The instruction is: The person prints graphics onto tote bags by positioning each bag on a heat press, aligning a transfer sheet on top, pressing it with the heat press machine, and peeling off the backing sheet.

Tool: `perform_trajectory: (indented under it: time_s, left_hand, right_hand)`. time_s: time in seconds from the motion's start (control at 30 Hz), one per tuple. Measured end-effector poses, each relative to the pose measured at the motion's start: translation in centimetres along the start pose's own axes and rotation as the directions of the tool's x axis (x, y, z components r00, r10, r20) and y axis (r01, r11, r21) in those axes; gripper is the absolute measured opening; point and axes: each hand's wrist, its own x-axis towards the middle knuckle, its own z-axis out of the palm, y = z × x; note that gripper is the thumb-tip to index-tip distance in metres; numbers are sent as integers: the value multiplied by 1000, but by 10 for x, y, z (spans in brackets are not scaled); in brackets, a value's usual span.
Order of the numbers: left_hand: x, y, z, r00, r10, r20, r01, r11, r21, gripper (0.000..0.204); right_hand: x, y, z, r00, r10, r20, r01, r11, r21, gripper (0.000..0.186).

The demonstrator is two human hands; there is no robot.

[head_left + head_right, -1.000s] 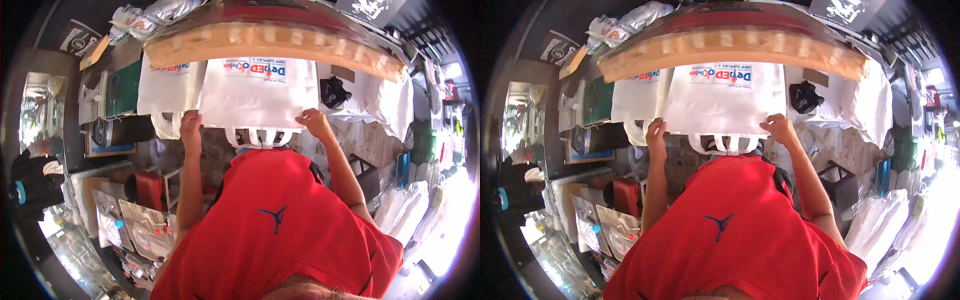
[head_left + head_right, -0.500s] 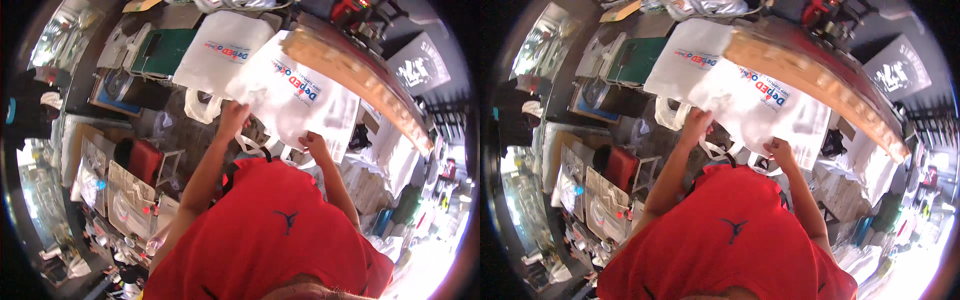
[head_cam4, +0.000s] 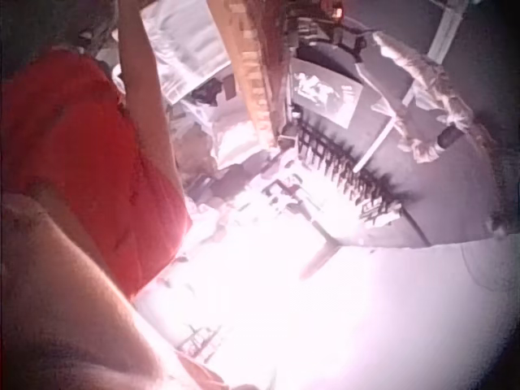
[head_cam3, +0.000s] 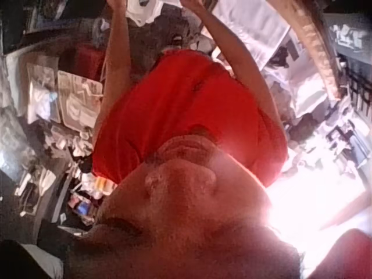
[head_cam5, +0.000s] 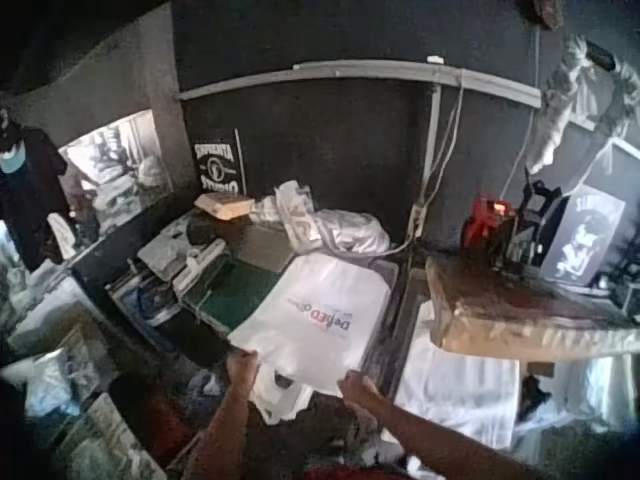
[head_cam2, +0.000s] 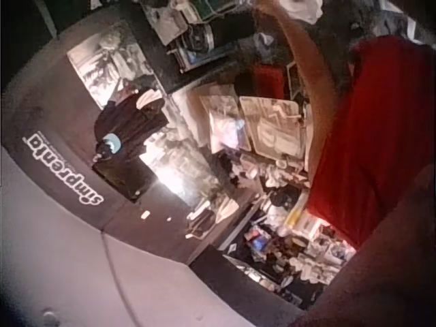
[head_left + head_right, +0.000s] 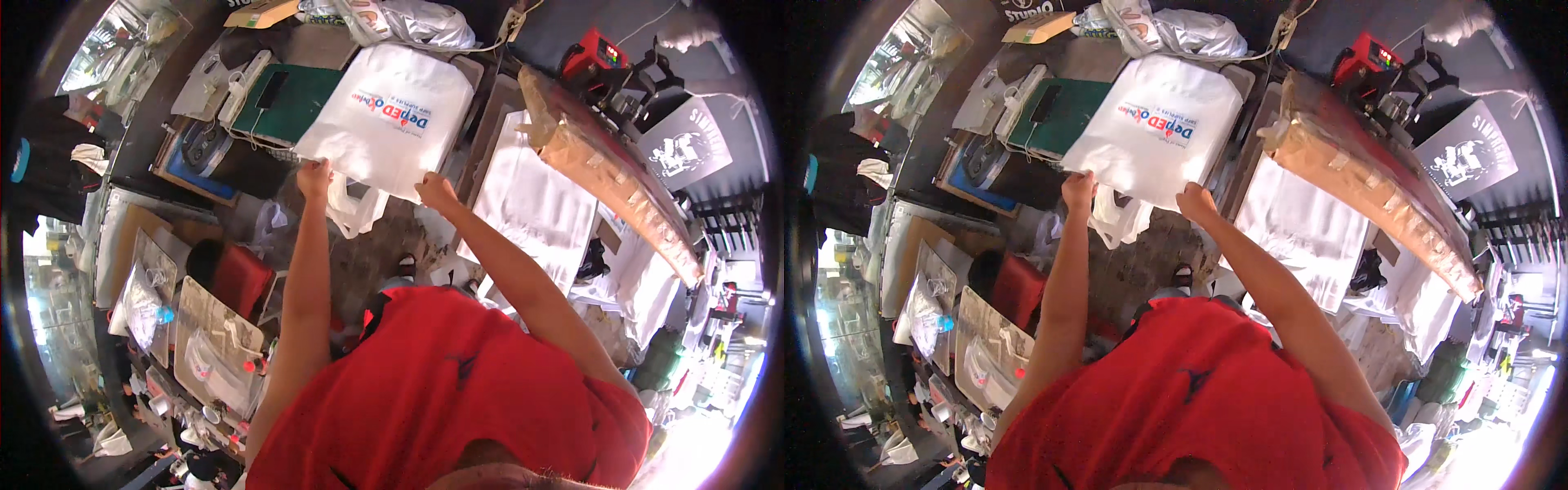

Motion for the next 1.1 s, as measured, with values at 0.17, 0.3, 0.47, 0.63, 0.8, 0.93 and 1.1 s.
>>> perform_trajectory:
  time_s: [0.17, 0.3, 0.47, 0.63, 0.8, 0.93, 1.1]
  left_hand:
    - [-5, -7, 14, 997, 78, -23, -59, 889, 454, 27]
    - [21, -38, 14, 953, 301, -38, -214, 756, 618, 37]
    - [53, -53, 12, 954, 293, -61, -200, 777, 597, 43]
    - [64, -37, 5, 847, 513, -136, -330, 710, 622, 41]
    - [-4, -37, 20, 760, 444, 474, -647, 582, 493, 31]
    - [-90, -52, 39, 664, 335, 669, -602, 770, 212, 25]
    - [-208, -21, 107, 709, 85, 700, -212, 973, 96, 21]
  right_hand:
    - [19, 31, 16, 996, 14, -88, -20, 998, -63, 23]
    - [18, 29, 16, 995, 95, -14, -94, 994, 62, 23]
    - [9, -7, -18, 998, 69, 7, -69, 998, -7, 27]
    - [-30, 29, -66, 975, -47, 216, 18, 990, 138, 40]
    - [-121, 93, -145, 999, -41, -2, 39, 935, 353, 29]
    - [-168, 168, -211, 918, 123, -378, 87, 866, 493, 27]
    - [-200, 300, -281, 627, 523, -577, 190, 616, 765, 19]
